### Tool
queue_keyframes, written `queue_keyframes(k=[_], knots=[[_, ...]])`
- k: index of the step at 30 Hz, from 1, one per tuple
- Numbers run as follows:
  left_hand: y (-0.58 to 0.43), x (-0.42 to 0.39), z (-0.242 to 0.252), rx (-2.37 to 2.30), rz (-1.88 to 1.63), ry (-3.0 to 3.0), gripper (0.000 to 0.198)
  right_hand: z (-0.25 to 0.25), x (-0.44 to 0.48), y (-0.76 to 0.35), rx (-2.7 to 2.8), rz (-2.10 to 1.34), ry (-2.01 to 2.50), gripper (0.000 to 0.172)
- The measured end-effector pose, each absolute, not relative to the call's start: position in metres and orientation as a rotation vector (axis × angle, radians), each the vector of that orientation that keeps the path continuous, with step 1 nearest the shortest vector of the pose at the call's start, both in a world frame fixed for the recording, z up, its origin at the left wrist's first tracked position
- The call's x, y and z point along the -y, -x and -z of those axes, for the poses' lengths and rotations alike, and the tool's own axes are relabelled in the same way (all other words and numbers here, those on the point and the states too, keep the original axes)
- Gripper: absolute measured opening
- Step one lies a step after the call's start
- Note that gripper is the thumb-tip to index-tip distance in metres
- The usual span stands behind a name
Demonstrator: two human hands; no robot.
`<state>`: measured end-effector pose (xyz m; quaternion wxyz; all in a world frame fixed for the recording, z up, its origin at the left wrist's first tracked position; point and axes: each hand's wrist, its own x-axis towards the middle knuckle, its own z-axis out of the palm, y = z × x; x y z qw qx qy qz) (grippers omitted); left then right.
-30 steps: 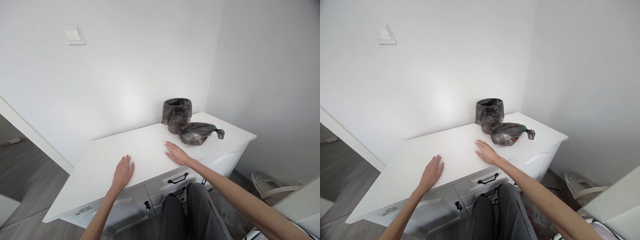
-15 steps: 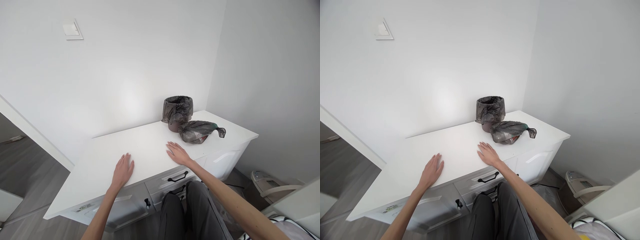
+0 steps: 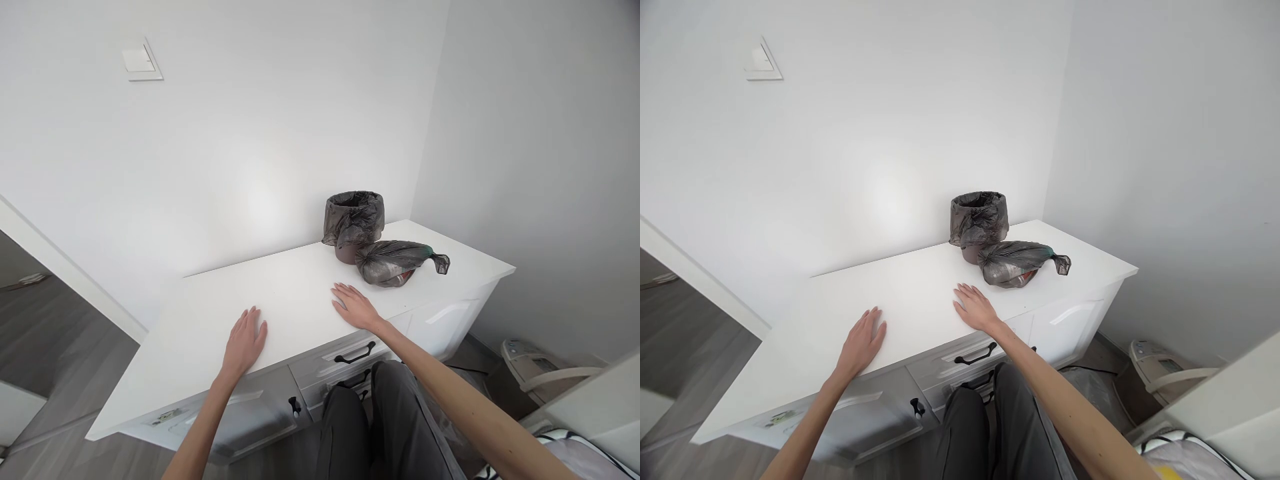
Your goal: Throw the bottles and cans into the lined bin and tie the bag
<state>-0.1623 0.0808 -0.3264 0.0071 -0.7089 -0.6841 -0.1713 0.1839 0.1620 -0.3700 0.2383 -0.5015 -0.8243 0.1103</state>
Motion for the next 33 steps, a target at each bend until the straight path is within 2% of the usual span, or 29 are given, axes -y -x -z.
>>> queue_keyframes(k=[33], knots=[[0.1640,-0.0811,0.3288,2.125,0.578,2.216,0.057,0.3638,-0.1579,-0.1843,2.265,-0.322,1.386,0.057]])
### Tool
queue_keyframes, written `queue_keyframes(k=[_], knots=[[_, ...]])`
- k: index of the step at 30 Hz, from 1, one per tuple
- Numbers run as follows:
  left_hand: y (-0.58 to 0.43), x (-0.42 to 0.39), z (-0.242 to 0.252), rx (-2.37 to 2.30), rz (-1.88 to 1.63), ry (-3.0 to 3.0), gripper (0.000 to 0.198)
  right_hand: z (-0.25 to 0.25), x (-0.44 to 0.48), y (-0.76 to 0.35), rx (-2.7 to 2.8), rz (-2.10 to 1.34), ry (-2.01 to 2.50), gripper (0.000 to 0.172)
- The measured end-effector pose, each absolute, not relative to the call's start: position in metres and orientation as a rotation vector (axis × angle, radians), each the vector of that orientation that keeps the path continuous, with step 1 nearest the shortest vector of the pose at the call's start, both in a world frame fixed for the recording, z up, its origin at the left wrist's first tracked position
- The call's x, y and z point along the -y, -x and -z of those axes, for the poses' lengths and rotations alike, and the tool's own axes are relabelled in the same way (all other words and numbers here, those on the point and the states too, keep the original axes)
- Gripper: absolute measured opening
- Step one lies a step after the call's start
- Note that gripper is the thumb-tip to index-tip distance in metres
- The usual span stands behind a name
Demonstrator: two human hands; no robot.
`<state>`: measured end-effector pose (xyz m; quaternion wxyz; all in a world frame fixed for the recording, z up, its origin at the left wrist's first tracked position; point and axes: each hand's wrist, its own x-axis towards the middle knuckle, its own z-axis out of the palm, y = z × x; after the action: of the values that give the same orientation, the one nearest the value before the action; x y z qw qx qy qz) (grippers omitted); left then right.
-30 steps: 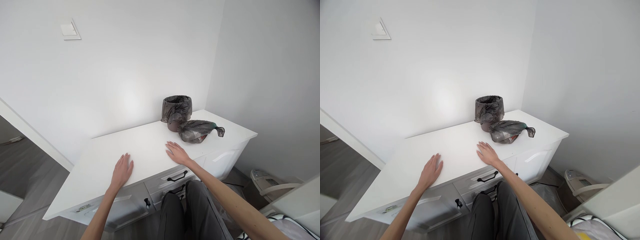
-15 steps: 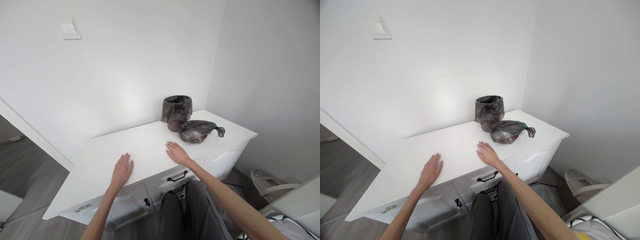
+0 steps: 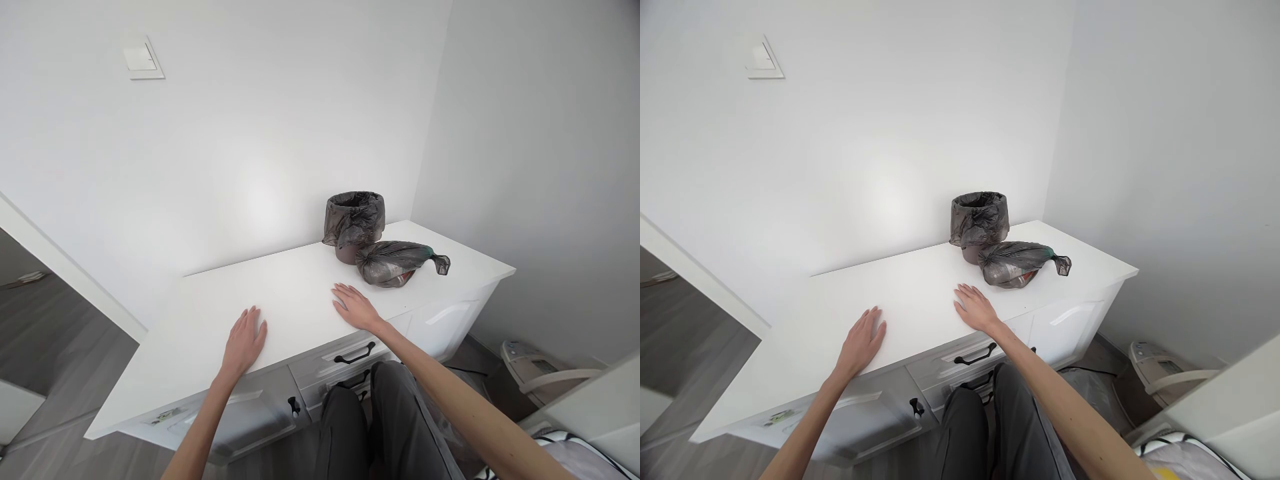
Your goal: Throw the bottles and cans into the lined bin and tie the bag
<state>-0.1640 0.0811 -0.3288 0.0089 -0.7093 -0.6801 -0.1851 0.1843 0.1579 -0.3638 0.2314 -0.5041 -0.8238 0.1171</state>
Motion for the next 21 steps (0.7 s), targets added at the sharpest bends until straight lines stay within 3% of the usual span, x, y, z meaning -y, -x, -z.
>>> queue_keyframes(k=[14,21], knots=[[0.164,-0.081,0.329,2.111,0.575,2.214,0.057,0.362,-0.157,-0.184,2.252,-0.334,1.382,0.056],[0.165,-0.083,0.331,2.105,0.595,2.199,0.057,0.320,-0.131,-0.213,2.105,-0.282,1.125,0.050]])
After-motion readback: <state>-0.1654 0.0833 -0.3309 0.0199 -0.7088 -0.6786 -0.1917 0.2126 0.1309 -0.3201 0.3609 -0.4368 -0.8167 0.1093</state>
